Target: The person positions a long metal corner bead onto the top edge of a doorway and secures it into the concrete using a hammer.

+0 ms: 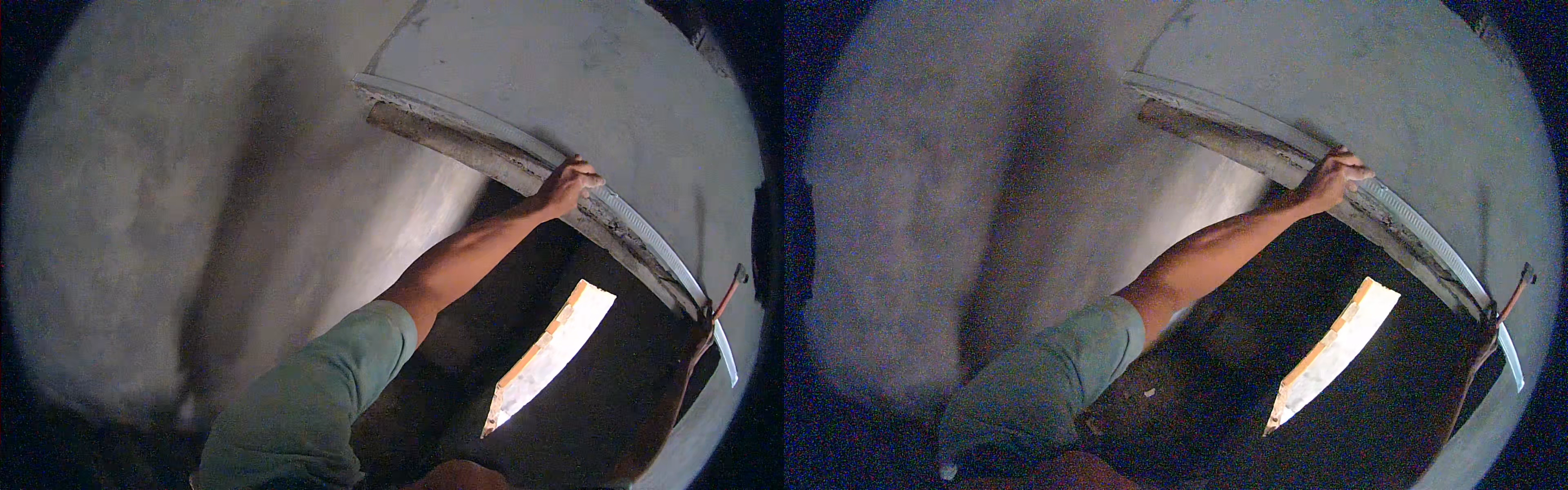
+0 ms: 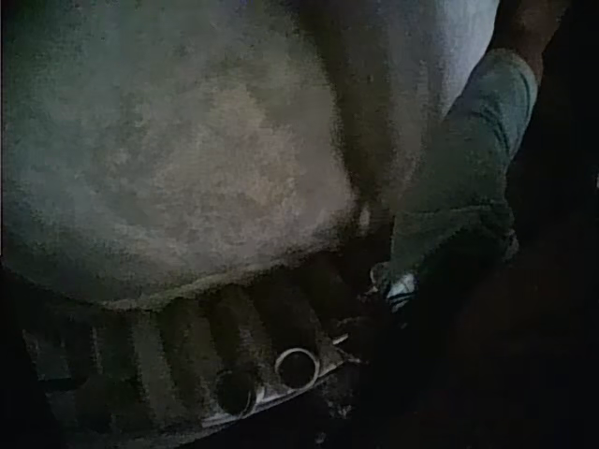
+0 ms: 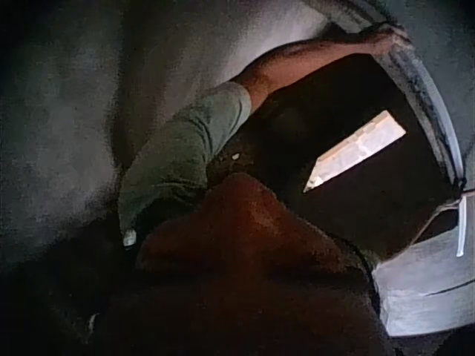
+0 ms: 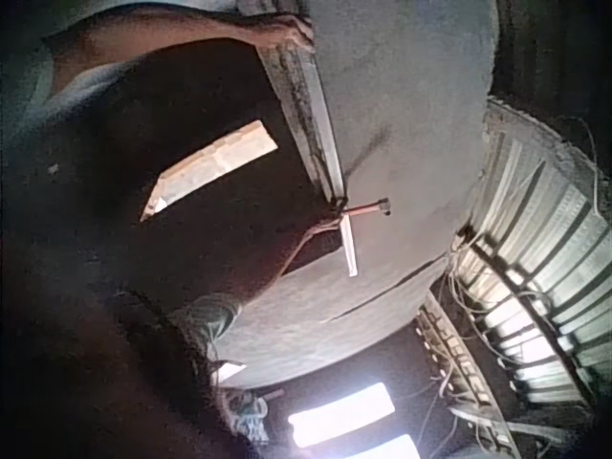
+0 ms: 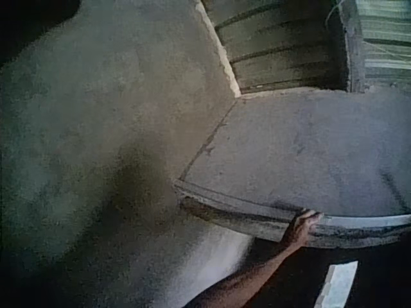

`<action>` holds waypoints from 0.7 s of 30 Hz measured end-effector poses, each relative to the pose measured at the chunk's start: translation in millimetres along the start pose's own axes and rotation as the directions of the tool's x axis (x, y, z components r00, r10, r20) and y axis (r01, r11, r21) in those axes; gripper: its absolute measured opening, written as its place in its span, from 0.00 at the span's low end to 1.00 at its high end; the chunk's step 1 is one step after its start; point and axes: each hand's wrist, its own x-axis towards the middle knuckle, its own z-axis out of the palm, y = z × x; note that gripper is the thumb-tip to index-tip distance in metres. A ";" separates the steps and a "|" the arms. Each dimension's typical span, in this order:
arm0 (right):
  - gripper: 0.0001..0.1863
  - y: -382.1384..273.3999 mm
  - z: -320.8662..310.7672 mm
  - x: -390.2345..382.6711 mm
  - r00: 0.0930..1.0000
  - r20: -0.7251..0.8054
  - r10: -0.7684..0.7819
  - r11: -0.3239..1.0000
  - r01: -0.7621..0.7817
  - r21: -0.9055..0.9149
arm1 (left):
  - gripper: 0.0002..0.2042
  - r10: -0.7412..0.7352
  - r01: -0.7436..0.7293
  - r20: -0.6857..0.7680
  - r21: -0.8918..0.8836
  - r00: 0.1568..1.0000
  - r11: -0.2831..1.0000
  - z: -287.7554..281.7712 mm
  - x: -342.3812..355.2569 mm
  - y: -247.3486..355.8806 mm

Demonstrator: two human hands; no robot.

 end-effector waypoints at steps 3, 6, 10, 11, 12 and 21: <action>0.22 18.1 -5.5 8.2 1.000 -0.008 -0.018 0.981 0.016 -0.194 | 0.15 -0.021 0.020 -0.005 -0.080 1.000 0.997 4.6 1.6 1.1; 0.24 26.1 -0.3 8.1 1.000 -0.011 -0.021 0.950 0.017 -0.312 | 0.15 0.026 -0.026 0.001 -0.031 1.000 0.999 1.7 3.6 3.5; 0.18 -18.2 18.4 -7.9 0.986 -0.151 0.070 0.951 -0.021 0.308 | 0.15 0.008 -0.008 -0.017 -0.010 1.000 1.000 0.3 -1.1 1.6; 0.18 -27.8 20.5 -8.9 0.984 -0.147 0.099 0.954 -0.052 0.296 | 0.14 -0.086 0.084 -0.017 -0.104 0.996 0.991 1.9 -2.3 2.1; 0.18 -25.2 20.4 -8.2 0.985 -0.142 0.096 0.959 -0.053 0.280 | 0.13 -0.180 0.174 -0.008 -0.197 0.984 0.965 2.1 -4.0 1.5; 0.18 -9.5 9.4 6.0 0.996 -0.091 0.011 0.984 0.005 0.181 | 0.11 -0.136 0.109 -0.074 -0.289 0.988 0.951 10.3 -1.8 -6.1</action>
